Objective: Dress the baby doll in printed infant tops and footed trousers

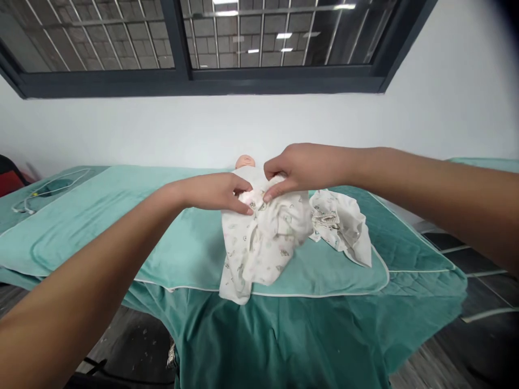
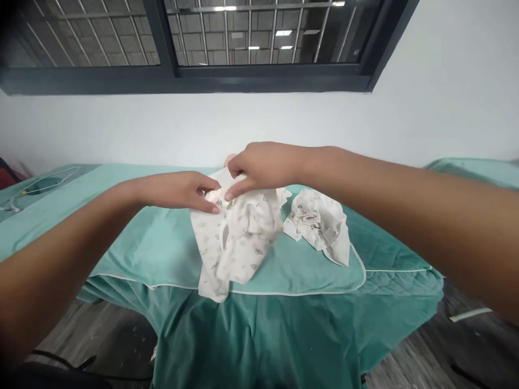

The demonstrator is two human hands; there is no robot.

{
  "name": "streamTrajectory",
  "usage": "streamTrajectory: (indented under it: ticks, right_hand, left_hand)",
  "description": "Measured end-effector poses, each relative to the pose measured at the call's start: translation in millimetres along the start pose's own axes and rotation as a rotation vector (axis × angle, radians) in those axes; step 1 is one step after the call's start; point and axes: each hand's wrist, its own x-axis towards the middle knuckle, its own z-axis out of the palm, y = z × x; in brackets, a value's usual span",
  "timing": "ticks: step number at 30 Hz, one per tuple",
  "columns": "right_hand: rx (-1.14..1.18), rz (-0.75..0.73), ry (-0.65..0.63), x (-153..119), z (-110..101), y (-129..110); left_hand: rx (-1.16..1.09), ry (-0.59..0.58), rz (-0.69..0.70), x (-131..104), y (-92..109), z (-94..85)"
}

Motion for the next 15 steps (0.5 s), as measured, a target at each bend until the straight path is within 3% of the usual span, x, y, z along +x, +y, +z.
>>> streamTrajectory:
  ticks: [4, 8, 13, 15]
  right_hand:
    - [0.060, 0.006, 0.101, 0, -10, -19]
    - [0.163, 0.052, 0.199, -11, -16, -19]
    - [0.263, 0.145, 0.200, -26, -26, 2]
    - [0.322, 0.248, 0.324, -30, -28, 13]
  left_hand:
    - [-0.157, 0.130, 0.074, -4, 7, 0.4]
    - [-0.227, 0.270, 0.082, -14, 2, -3.8]
    - [-0.023, 0.420, 0.078, -25, -9, -16.0]
    - [0.084, 0.466, 0.095, -28, -12, -17.9]
